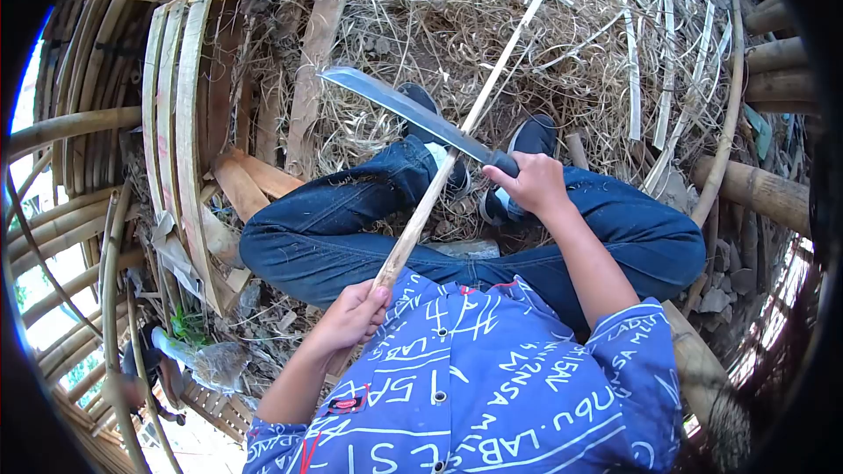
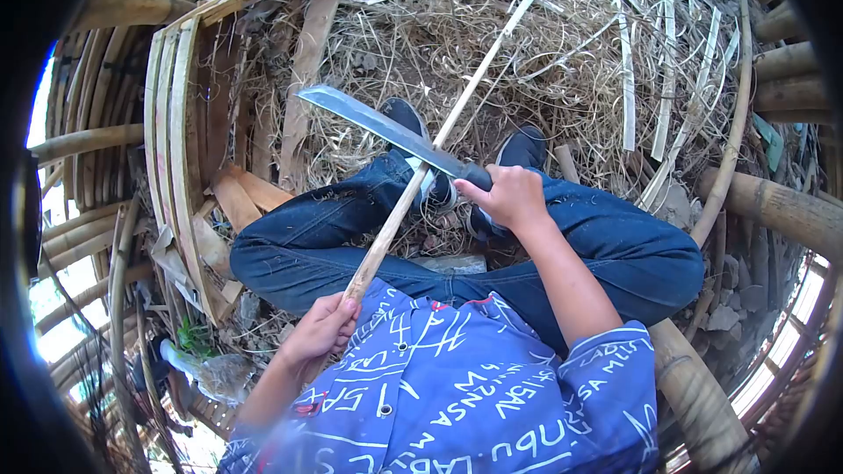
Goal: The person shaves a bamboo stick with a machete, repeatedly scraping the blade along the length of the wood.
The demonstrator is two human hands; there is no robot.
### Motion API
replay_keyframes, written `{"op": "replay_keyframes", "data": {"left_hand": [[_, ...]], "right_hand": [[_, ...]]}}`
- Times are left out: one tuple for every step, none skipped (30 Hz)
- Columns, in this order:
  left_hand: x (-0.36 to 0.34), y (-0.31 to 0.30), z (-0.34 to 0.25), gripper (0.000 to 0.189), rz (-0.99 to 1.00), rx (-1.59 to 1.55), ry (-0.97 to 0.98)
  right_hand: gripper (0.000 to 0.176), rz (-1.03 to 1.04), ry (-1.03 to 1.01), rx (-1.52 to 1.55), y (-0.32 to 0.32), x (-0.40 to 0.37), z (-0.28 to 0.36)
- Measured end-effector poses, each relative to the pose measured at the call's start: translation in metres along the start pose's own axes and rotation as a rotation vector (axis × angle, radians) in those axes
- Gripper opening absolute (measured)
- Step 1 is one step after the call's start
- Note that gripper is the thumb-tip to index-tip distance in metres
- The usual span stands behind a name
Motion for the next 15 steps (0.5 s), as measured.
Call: {"op": "replay_keyframes", "data": {"left_hand": [[0.000,0.001,-0.004,0.025,-0.004,-0.012,0.004],[0.000,-0.003,-0.004,0.025,-0.009,-0.010,0.005],[0.001,-0.006,-0.003,0.026,-0.017,-0.014,-0.008],[0.003,-0.009,-0.001,0.026,-0.022,-0.019,-0.021],[0.004,-0.011,0.000,0.026,-0.017,-0.016,-0.022],[0.006,-0.013,0.000,0.026,-0.018,0.012,0.004],[0.005,-0.014,-0.001,0.026,-0.020,0.040,0.025],[0.005,-0.013,-0.004,0.025,-0.012,0.022,0.016],[0.002,-0.011,-0.005,0.025,-0.012,0.023,0.014],[0.000,-0.009,-0.006,0.026,-0.028,0.039,0.024],[-0.001,-0.008,-0.006,0.026,-0.042,0.056,0.033],[-0.005,-0.008,-0.004,0.026,-0.036,0.057,0.029],[-0.008,-0.009,-0.002,0.026,-0.027,0.053,0.019],[-0.008,-0.010,-0.001,0.026,-0.021,0.047,0.011],[-0.008,-0.008,0.000,0.026,-0.025,0.038,0.011]], "right_hand": [[0.070,0.001,-0.009,0.002,0.000,0.003,0.002],[0.070,-0.014,-0.017,-0.012,-0.001,0.005,0.006],[0.071,-0.026,-0.020,-0.028,-0.002,0.005,0.008],[0.071,-0.054,-0.036,-0.012,0.001,0.003,0.010],[0.071,-0.056,-0.032,-0.014,0.002,0.001,0.014],[0.070,-0.061,-0.048,0.035,0.001,-0.001,0.021],[0.070,-0.065,-0.063,0.087,0.002,-0.005,0.028],[0.069,-0.061,-0.122,0.072,0.004,-0.010,0.033],[0.069,-0.061,-0.121,0.074,0.002,-0.010,0.035],[0.069,-0.028,-0.166,0.011,0.000,-0.009,0.038],[0.069,0.005,-0.209,-0.054,-0.002,-0.008,0.039],[0.068,-0.031,-0.213,-0.070,-0.002,-0.001,0.025],[0.070,-0.074,-0.127,-0.042,-0.004,0.009,0.010],[0.070,-0.078,-0.080,-0.055,-0.007,0.019,-0.001],[0.070,-0.076,-0.036,-0.067,-0.007,0.025,-0.006]]}}
Point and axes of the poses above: each hand's wrist, its own x-axis towards the middle knuckle, its own y-axis out of the palm, z = x × y, the point moved 3 cm from there along x, towards the middle knuckle, and after that the axes turned 15 degrees about x, right-handed, at the moved point
